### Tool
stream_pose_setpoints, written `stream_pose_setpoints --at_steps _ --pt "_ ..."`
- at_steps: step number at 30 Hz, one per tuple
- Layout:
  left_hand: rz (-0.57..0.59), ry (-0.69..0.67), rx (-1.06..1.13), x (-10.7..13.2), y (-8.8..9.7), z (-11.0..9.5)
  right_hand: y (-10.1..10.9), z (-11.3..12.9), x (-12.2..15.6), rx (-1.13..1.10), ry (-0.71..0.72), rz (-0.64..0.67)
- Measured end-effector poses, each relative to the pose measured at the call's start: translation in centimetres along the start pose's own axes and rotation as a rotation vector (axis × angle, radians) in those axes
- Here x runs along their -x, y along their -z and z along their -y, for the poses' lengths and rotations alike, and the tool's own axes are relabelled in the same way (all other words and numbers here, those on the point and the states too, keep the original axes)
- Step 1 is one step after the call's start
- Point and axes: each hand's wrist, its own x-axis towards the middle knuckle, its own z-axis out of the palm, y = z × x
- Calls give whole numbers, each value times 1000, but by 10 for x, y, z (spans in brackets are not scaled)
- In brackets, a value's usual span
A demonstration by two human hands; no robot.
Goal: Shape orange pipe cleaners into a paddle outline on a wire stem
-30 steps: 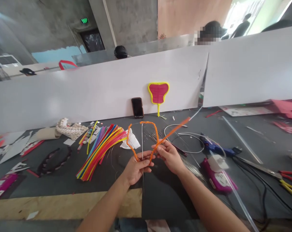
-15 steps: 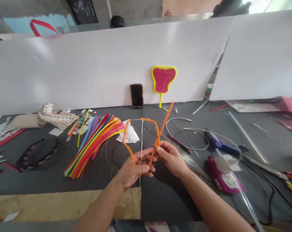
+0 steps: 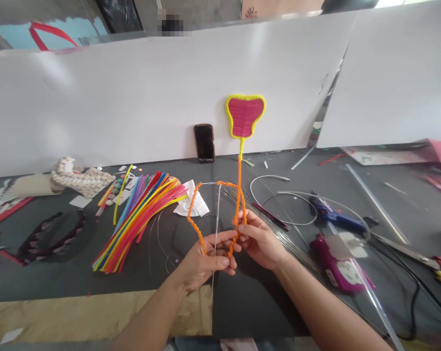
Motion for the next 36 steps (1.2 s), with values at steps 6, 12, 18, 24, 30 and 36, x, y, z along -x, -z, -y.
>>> stream_pose_setpoints --at_steps 6,12,18,24,30,36 --pt "111 -47 -150 11 1 -15 2 3 0 25 -13 2" --pt "144 25 -157 15 7 -25 2 3 1 50 -35 27" --pt "-53 102 24 -2 6 -9 -1 -9 3 148 -42 153" --pt "-156 172 49 -5 2 -8 -2 -14 2 315 -19 107" --pt "-213 194 37 -6 4 -10 2 -7 2 428 169 -46" --pt "-250 221 -8 -9 2 -6 -1 -5 4 520 167 41"
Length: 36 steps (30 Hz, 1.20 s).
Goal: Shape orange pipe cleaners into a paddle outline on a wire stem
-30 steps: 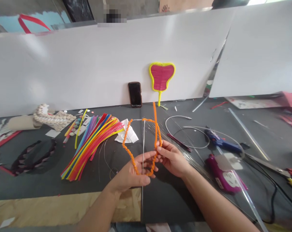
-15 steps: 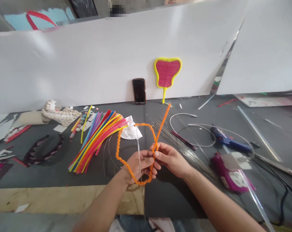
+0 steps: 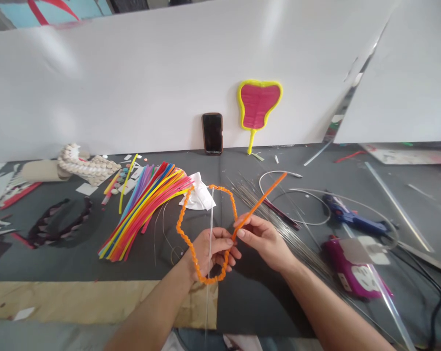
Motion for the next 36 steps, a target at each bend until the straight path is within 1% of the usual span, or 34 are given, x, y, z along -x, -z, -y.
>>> stream_pose_setpoints --at_steps 5,11,14,16,18,20,23,26,27,28,29,30,31,32,33,34,35,36 --pt "5 3 -26 2 -2 0 -5 -3 -1 13 26 -41" --pt "-20 -43 -4 4 -1 -1 -9 -1 -1 -30 45 -31" --pt "-21 -44 7 3 -1 -1 -9 0 -1 -55 58 -29" --pt "-36 -48 20 2 -2 -1 -7 -2 -2 -86 53 -26" --pt "-76 -66 41 0 -1 -3 -4 -5 -4 -79 50 -48" --pt "-108 -85 57 -1 0 -5 -2 -7 -7 25 84 -102" --pt "-124 -101 68 -3 4 -9 -5 3 -4 318 217 -201" --pt "-139 -103 92 -5 7 -13 -13 31 17 520 376 -251" --pt "-145 -112 103 -5 8 -13 -12 43 28 588 417 -237" --pt "-152 -125 110 -5 9 -14 -7 55 40 669 453 -228" --pt "-156 -137 117 -5 9 -14 3 66 54 759 473 -259" --pt "-158 -146 120 -5 10 -14 17 75 68 847 501 -366" --pt "-156 -151 123 -5 10 -14 36 84 82 924 494 -531" --pt "-152 -149 126 -5 10 -13 56 91 98 983 457 -735" --pt "-146 -145 130 -5 10 -12 76 97 113 1033 358 -904" --pt "-138 -139 134 -4 10 -11 94 103 129 1094 223 -1054" --pt "-131 -131 139 -4 9 -10 107 108 145 1183 62 -1103" --pt "-121 -124 142 -3 9 -9 117 113 161 1301 -56 -1128"
